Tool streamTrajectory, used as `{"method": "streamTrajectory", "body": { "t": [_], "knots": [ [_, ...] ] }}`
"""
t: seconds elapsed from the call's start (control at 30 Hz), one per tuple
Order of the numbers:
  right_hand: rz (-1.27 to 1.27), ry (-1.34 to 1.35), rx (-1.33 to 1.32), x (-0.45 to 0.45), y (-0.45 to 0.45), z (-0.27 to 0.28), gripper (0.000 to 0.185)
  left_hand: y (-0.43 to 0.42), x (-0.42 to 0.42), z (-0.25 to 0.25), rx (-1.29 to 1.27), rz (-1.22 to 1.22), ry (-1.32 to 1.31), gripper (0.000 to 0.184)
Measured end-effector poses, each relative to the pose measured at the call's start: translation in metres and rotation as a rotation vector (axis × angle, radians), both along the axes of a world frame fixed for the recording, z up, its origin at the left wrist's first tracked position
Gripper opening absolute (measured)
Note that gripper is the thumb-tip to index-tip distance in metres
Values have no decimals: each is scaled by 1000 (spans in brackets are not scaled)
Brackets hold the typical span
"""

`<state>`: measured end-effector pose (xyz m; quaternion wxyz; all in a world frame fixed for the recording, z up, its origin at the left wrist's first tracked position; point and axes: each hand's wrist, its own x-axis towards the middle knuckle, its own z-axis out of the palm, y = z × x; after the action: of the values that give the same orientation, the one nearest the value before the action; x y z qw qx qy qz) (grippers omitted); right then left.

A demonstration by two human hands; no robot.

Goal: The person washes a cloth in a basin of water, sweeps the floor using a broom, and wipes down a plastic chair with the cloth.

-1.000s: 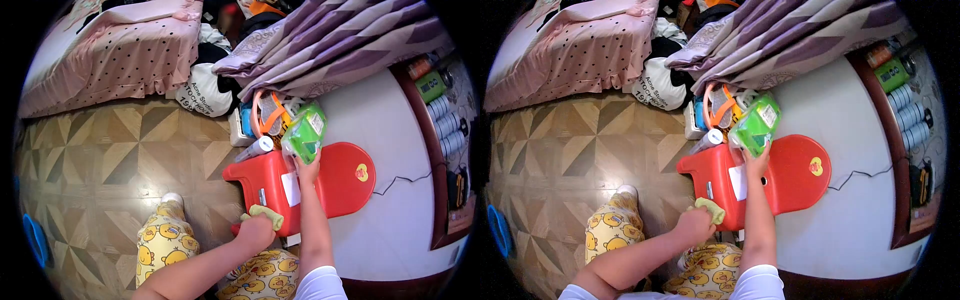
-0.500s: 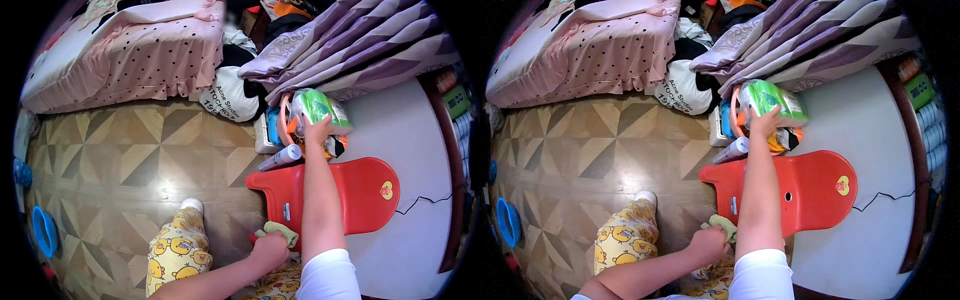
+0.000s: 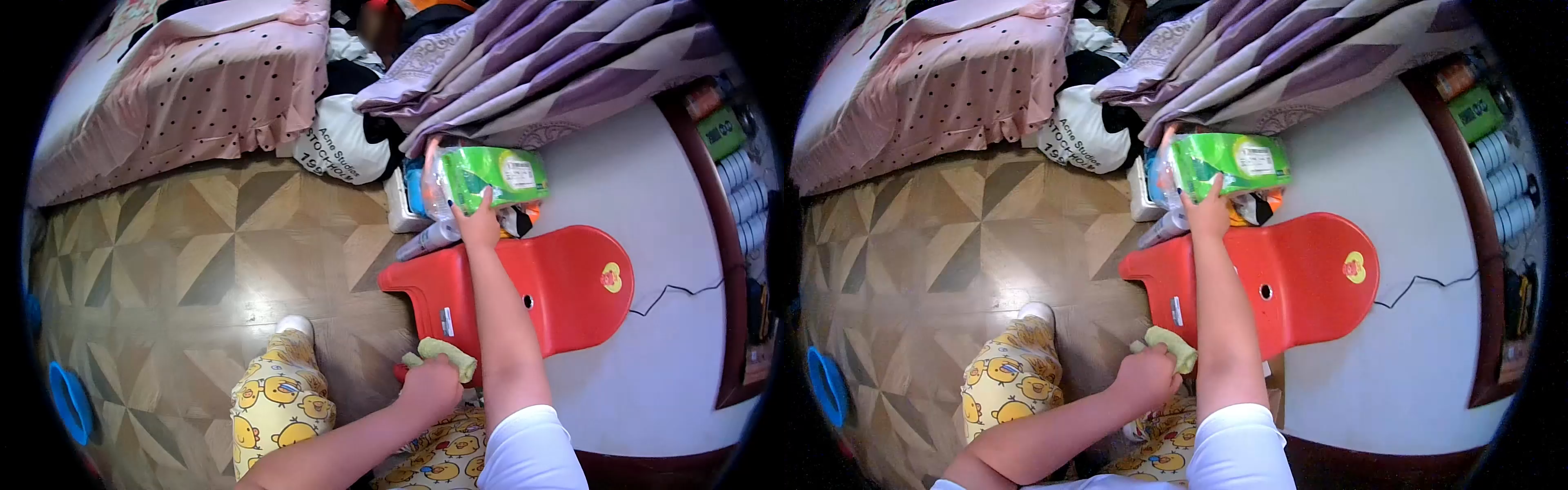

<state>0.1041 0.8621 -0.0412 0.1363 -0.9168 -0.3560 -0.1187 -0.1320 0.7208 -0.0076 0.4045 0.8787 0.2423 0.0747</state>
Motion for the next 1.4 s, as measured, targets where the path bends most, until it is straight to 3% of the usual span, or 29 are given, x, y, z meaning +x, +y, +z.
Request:
{"method": "streamTrajectory", "body": {
  "t": [0.47, 0.57, 0.7, 0.73, 0.77, 0.83, 0.93, 0.97, 1.03, 1.1, 1.17, 1.23, 1.3, 1.33, 1.4],
  "knots": [
    [-45, 136, 97, -15, -34, 9, 80, 1, 6, 4, -9, -8, 20, 20],
    [249, 476, 492, -17, -85, 21, 65, 3, 7, 5, -22, 43, -36, 21],
    [492, 1483, 480, -32, -182, 34, 48, 11, 7, 17, -83, 71, -178, 23],
    [595, 1485, 343, -39, -202, 37, 52, 15, 6, 25, -138, 64, -213, 24],
    [639, 1718, 400, -52, -218, 37, 59, 18, 7, 26, -136, 44, -217, 24],
    [721, 1723, 324, -67, -237, 36, 61, 22, 8, 24, -346, -50, -368, 24],
    [583, 1422, 87, -90, -246, 46, 51, 22, 9, 20, -710, -100, -309, 20],
    [577, 1420, 104, -90, -251, 47, 51, 19, 11, 19, -704, -114, -302, 20],
    [484, 1462, 196, -93, -259, 47, 48, 15, 13, 15, -948, 1, -310, 19],
    [425, 1491, 296, -90, -275, 57, 44, 14, 18, -4, -842, 7, -258, 18],
    [245, 1518, 513, -82, -293, 62, 41, 9, 23, -22, -788, 135, -400, 16],
    [95, 1322, 601, -69, -312, 59, 38, 6, 19, -17, -767, 137, -319, 18],
    [-53, 1194, 735, -56, -329, 57, 35, -3, 17, -13, -440, 162, -348, 21],
    [-102, 1129, 803, -52, -337, 56, 33, -7, 16, -7, -430, 148, -345, 21],
    [-160, 1057, 884, -54, -348, 56, 31, -16, 12, 10, 24, 44, -310, 29]
  ]
}}
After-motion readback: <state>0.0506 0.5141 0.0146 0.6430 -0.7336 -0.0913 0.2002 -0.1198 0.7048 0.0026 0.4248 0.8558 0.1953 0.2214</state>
